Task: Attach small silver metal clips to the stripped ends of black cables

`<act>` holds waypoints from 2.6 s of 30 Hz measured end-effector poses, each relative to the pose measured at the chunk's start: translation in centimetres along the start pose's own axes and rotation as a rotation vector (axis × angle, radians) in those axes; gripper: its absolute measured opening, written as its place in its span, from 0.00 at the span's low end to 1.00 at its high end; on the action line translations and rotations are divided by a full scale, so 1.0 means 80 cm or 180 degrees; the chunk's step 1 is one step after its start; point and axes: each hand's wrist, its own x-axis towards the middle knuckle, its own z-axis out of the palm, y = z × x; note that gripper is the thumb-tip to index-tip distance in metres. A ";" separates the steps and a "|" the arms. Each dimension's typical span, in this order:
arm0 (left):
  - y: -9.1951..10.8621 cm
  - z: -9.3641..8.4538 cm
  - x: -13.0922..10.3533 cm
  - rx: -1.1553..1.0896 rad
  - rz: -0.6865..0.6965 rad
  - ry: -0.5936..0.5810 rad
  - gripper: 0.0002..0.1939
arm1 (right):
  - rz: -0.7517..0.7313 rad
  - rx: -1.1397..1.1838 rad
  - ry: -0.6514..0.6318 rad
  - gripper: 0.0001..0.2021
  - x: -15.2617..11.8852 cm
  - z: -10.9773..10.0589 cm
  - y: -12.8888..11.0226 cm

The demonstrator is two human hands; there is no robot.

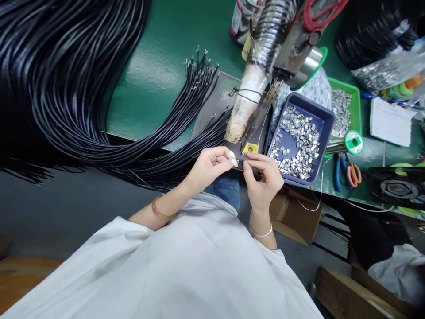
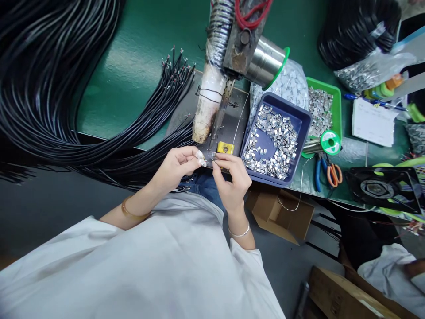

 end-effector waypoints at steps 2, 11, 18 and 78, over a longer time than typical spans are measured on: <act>0.001 0.000 0.000 0.0019 -0.0109 -0.0105 0.14 | 0.0051 0.0026 -0.0158 0.04 0.001 -0.001 0.000; 0.001 -0.001 -0.002 -0.0059 -0.0330 -0.0354 0.15 | -0.0206 0.0046 -0.0336 0.05 0.002 -0.006 0.007; -0.001 -0.003 -0.004 -0.0114 -0.0383 -0.0386 0.13 | -0.0411 0.0054 -0.0404 0.08 0.002 -0.008 0.009; 0.000 0.009 0.015 0.0201 0.0303 0.0577 0.04 | -0.0487 -0.0052 0.0137 0.07 0.006 0.011 0.004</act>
